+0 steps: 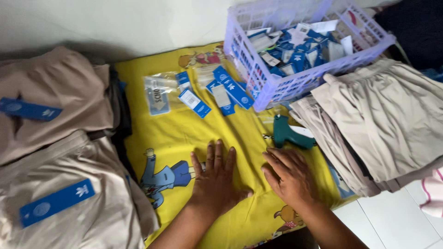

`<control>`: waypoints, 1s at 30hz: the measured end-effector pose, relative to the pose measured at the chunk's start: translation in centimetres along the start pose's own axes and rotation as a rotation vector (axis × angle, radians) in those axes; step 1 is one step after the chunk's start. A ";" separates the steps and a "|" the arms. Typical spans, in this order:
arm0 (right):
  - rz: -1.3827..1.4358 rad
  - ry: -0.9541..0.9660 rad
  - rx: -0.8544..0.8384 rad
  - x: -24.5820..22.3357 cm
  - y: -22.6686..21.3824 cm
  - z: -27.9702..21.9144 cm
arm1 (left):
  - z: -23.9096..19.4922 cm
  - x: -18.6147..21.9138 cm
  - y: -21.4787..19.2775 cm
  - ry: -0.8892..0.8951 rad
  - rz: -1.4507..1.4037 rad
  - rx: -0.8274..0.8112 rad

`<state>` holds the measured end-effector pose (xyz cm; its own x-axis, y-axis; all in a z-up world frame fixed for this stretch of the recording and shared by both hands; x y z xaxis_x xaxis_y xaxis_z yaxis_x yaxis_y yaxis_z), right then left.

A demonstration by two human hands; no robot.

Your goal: The person folds pairs of shorts and uses a hot glue gun to attach blue tags to the waistband. The person handles beige, purple, and black shorts, placing each tagged pair aside after completion.

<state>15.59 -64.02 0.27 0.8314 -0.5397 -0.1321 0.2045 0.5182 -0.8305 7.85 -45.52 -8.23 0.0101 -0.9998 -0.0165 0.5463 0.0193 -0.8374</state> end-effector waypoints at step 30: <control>-0.135 0.231 0.310 8.7 -7.6 -2.6 | 7.7 6.0 -0.9 0.131 -0.393 -0.137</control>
<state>19.92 -74.36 4.02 0.6555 -0.7333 -0.1806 0.4792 0.5887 -0.6510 13.91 -51.51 -3.40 -0.2877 -0.9228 0.2564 0.3708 -0.3541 -0.8585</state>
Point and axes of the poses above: each hand's wrist, its own z-axis towards the middle knuckle, its own y-axis out of the palm, x = y × z, the point moved 1 cm from there along z, towards the middle knuckle, and after that the axes turned 3 degrees about y, right-handed, at the moved point
